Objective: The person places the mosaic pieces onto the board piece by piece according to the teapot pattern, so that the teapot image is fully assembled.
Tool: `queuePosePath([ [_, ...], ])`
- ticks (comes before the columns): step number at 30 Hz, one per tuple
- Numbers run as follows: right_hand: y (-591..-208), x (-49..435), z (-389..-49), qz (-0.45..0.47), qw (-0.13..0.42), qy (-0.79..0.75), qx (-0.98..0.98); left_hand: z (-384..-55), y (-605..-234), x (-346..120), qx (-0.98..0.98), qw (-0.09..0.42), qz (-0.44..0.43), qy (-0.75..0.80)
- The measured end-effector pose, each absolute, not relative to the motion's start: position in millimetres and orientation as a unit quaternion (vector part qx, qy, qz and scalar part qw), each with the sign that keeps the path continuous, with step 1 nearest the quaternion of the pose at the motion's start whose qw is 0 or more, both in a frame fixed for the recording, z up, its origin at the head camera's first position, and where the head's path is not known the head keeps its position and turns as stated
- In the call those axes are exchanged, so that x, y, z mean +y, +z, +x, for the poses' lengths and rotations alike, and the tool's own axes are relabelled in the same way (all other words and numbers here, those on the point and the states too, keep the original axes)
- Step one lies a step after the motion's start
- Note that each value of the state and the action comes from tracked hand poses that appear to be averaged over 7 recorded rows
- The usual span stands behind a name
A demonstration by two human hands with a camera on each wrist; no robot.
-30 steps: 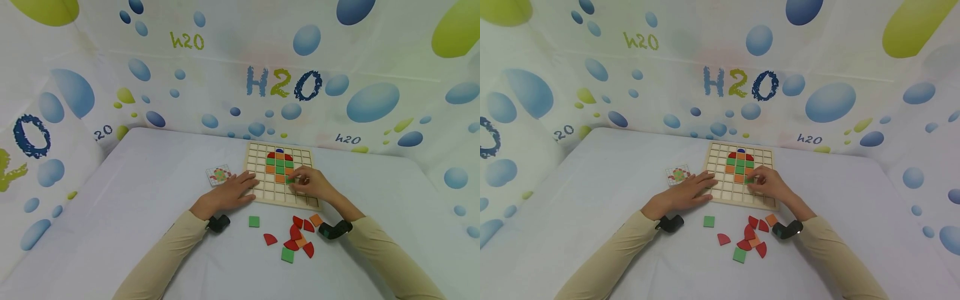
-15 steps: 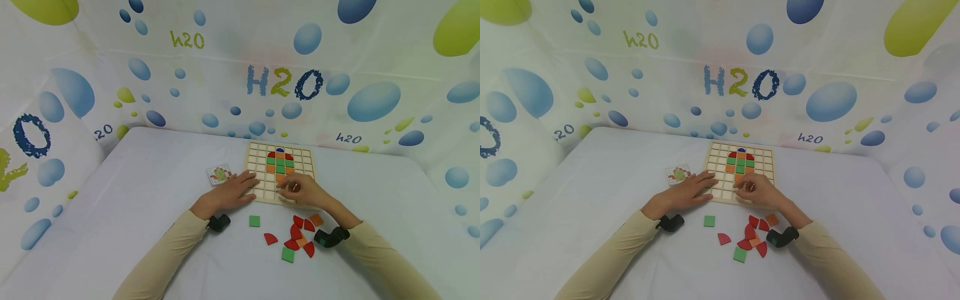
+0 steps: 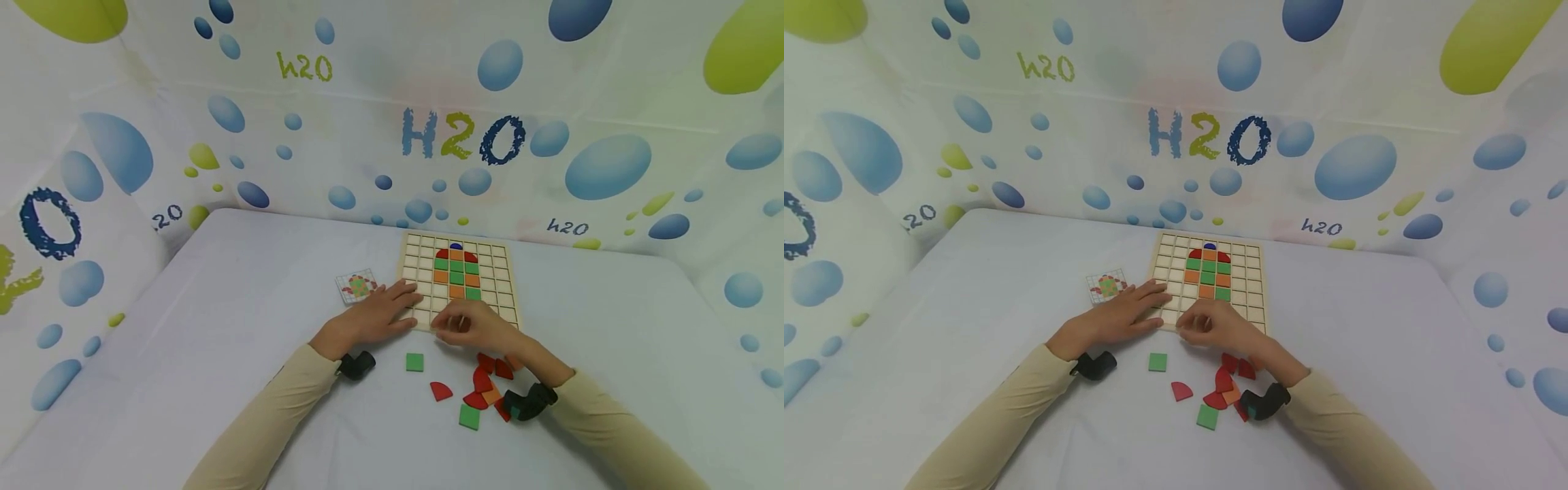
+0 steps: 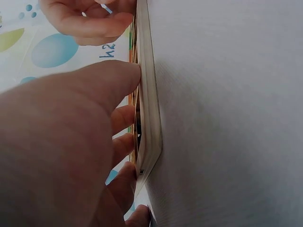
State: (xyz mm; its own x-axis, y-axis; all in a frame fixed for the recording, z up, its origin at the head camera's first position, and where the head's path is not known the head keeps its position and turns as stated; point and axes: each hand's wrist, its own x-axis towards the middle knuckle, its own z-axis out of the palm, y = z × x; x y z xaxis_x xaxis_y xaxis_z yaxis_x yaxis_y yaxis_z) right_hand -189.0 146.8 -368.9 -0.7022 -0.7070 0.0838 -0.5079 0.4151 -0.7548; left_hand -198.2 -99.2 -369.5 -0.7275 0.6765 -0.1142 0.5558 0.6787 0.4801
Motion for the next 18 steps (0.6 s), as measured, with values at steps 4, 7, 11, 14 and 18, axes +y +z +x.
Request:
queuePosePath([
  [4,-366,139,-184,-0.371,0.146,-0.400,0.826,-198,-370,-99,0.906,0.140,0.340,0.208],
  [7,-367,134,-181,-0.380,0.162,-0.396,0.820,-198,-370,-99,0.907,0.138,0.340,0.206],
  [11,-367,128,-177,-0.393,0.176,-0.384,0.817,-198,-371,-100,0.906,0.137,0.343,0.206],
  [14,-366,123,-174,-0.399,0.182,-0.372,0.818,-198,-371,-100,0.905,0.134,0.347,0.207],
  [18,-364,118,-171,-0.406,0.189,-0.355,0.821,-198,-370,-100,0.904,0.131,0.351,0.207],
])
